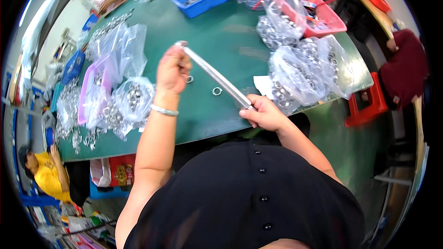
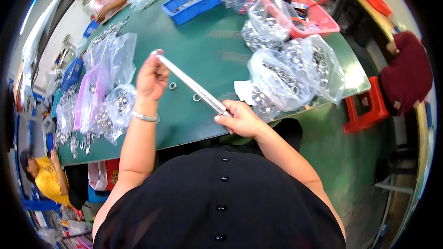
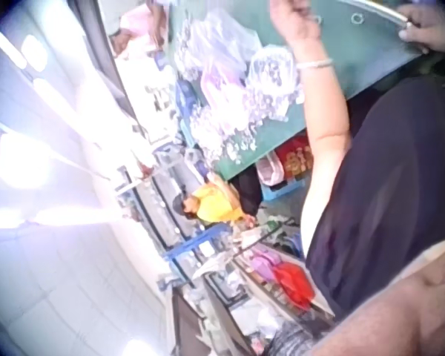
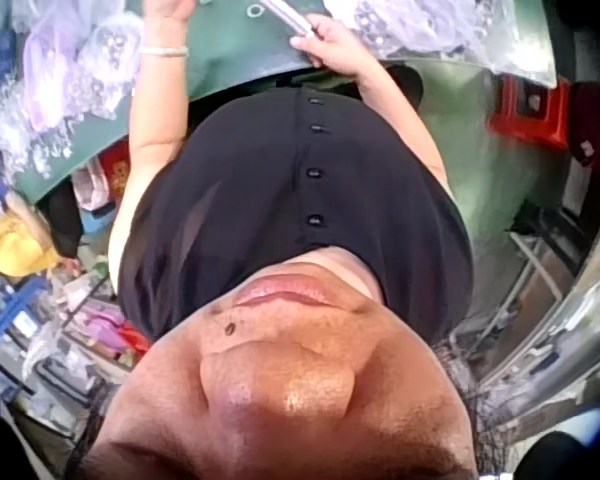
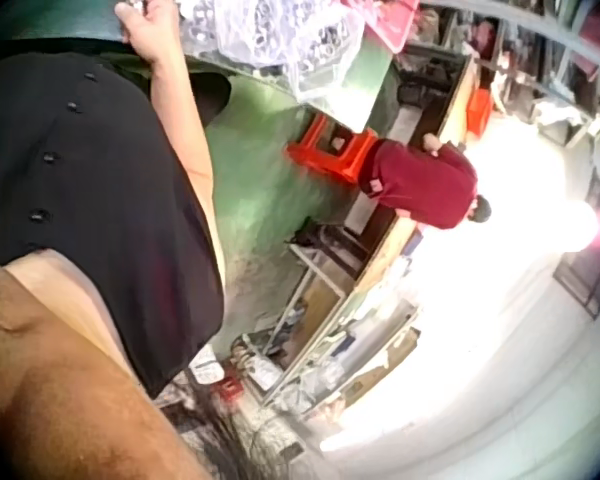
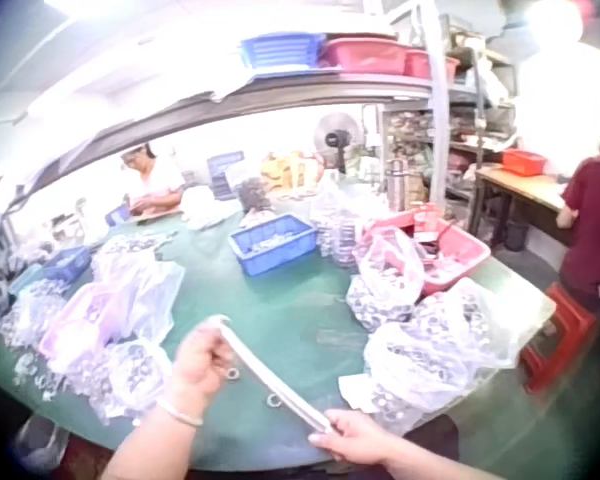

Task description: The person picks up metal rings from a table, slides them onto a measuring rod to check the size, and then places the rings into plastic bags.

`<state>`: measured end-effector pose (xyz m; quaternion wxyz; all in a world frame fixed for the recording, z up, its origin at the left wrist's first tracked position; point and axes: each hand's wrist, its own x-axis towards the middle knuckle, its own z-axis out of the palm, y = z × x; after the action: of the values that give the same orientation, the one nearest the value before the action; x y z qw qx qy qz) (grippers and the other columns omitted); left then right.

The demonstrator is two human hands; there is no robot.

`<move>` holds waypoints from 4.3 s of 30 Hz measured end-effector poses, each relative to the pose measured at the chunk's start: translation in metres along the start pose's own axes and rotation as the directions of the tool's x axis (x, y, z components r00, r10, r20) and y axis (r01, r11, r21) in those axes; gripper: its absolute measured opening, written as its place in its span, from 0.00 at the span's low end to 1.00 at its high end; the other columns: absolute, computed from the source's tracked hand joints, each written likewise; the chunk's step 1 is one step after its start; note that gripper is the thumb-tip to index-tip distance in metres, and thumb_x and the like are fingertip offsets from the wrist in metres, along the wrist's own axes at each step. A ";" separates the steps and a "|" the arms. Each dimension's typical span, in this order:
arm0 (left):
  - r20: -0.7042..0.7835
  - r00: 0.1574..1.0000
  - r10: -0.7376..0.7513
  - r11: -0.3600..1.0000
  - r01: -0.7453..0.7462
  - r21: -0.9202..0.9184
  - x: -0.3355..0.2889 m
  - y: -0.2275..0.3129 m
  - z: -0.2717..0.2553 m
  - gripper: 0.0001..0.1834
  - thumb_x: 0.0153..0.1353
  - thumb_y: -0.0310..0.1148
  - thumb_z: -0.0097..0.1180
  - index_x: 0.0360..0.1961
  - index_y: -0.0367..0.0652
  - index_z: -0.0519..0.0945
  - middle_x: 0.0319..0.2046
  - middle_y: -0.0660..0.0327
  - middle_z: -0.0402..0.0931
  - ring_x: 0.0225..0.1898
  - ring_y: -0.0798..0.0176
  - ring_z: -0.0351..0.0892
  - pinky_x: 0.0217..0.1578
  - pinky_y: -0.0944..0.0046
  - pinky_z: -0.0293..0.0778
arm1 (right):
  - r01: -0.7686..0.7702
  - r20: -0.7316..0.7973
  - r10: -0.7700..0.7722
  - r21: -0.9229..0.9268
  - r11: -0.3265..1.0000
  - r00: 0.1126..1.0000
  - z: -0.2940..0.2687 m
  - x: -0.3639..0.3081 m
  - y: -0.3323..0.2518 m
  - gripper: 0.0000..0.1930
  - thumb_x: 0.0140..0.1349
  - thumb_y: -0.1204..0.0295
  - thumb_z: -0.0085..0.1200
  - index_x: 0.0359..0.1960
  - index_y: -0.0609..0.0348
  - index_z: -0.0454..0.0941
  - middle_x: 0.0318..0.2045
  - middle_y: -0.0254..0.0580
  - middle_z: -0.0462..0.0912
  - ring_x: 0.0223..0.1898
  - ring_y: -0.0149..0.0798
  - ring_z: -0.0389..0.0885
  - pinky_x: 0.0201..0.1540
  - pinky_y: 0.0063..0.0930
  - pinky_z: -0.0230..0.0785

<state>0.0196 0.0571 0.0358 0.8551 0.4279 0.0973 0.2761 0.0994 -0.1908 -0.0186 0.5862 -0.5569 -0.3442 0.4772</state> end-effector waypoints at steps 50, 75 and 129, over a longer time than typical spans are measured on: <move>0.234 0.945 0.227 -0.242 -0.178 0.954 -0.060 0.040 -0.039 0.12 0.50 0.30 0.56 0.37 0.37 0.76 0.30 0.54 0.74 0.31 0.56 0.74 0.33 0.62 0.70 | 0.044 -0.084 -0.030 0.173 0.984 0.996 0.000 0.002 0.001 0.05 0.55 0.74 0.51 0.29 0.60 0.68 0.20 0.31 0.71 0.13 0.21 0.64 0.15 0.14 0.55; 0.273 0.962 0.010 0.985 -0.057 0.164 -0.016 0.015 -0.023 0.13 0.55 0.25 0.53 0.43 0.37 0.72 0.33 0.62 0.72 0.34 0.70 0.71 0.37 0.71 0.69 | -0.071 0.035 0.070 0.016 0.997 0.997 0.000 0.001 -0.006 0.08 0.54 0.72 0.54 0.25 0.56 0.67 0.16 0.25 0.66 0.13 0.19 0.63 0.15 0.13 0.54; 0.145 0.988 -0.047 0.377 -0.117 0.919 -0.034 -0.048 -0.021 0.14 0.48 0.30 0.61 0.37 0.40 0.75 0.29 0.62 0.71 0.29 0.65 0.70 0.32 0.68 0.68 | -0.046 0.007 0.046 0.132 0.990 0.999 -0.001 0.001 -0.008 0.06 0.55 0.73 0.52 0.27 0.58 0.67 0.19 0.28 0.69 0.14 0.19 0.63 0.17 0.13 0.55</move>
<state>0.0014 0.0291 -0.0171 0.4693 0.8529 0.1626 0.1606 0.1017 -0.1893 -0.0112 0.6099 -0.5239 -0.3001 0.5133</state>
